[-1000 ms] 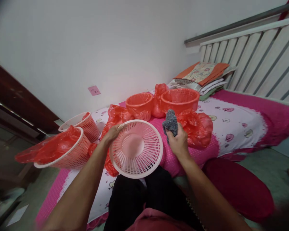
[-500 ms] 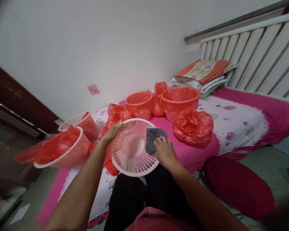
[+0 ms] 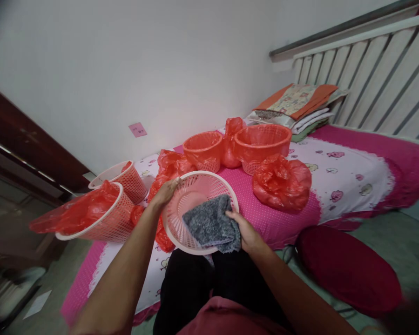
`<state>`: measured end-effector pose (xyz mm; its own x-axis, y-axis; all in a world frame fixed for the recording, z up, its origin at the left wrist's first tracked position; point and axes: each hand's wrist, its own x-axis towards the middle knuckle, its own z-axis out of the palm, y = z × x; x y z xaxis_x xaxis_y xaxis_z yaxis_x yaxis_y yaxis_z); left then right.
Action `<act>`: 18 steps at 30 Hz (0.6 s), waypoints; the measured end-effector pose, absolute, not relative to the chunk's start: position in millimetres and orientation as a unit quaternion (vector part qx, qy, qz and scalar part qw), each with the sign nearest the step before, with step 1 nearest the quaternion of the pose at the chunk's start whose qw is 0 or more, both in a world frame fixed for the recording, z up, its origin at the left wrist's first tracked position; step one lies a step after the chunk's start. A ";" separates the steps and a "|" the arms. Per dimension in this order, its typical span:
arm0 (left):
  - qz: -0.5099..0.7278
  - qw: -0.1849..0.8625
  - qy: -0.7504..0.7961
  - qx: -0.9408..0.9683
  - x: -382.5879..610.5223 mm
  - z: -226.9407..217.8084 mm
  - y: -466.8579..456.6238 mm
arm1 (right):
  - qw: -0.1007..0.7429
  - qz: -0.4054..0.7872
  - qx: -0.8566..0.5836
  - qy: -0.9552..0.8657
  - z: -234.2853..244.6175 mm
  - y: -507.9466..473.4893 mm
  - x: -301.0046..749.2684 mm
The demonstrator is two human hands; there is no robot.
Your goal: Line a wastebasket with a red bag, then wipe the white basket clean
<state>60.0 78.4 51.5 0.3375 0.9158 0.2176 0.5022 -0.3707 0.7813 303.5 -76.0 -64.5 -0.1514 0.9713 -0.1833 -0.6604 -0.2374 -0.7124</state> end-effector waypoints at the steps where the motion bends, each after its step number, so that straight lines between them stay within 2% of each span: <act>1: 0.341 0.307 0.469 0.755 59.8 50.1 78.1 | 0.575 0.733 -0.302 -0.203 -62.2 -74.6 304.5; 5: 0.349 0.310 0.476 0.745 61.5 45.6 78.5 | 0.600 0.736 -0.276 -0.148 -61.6 -71.3 305.8; 9: 0.346 0.311 0.474 0.747 61.8 45.6 78.2 | 0.602 0.697 -0.349 -0.174 -73.9 -67.6 315.8; 14: 0.341 0.290 0.497 0.744 58.1 48.6 76.4 | 0.598 0.566 -0.486 -0.294 -83.1 -67.9 345.4; 18: 0.343 0.302 0.487 0.744 58.0 49.4 78.0 | 0.570 0.511 -0.527 -0.370 -83.0 -75.5 353.9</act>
<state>58.0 78.0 49.4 0.2898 0.9322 0.2168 0.5184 -0.3433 0.7832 353.9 -75.5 -83.0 0.2037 0.9720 -0.1170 -0.1925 -0.0774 -0.9782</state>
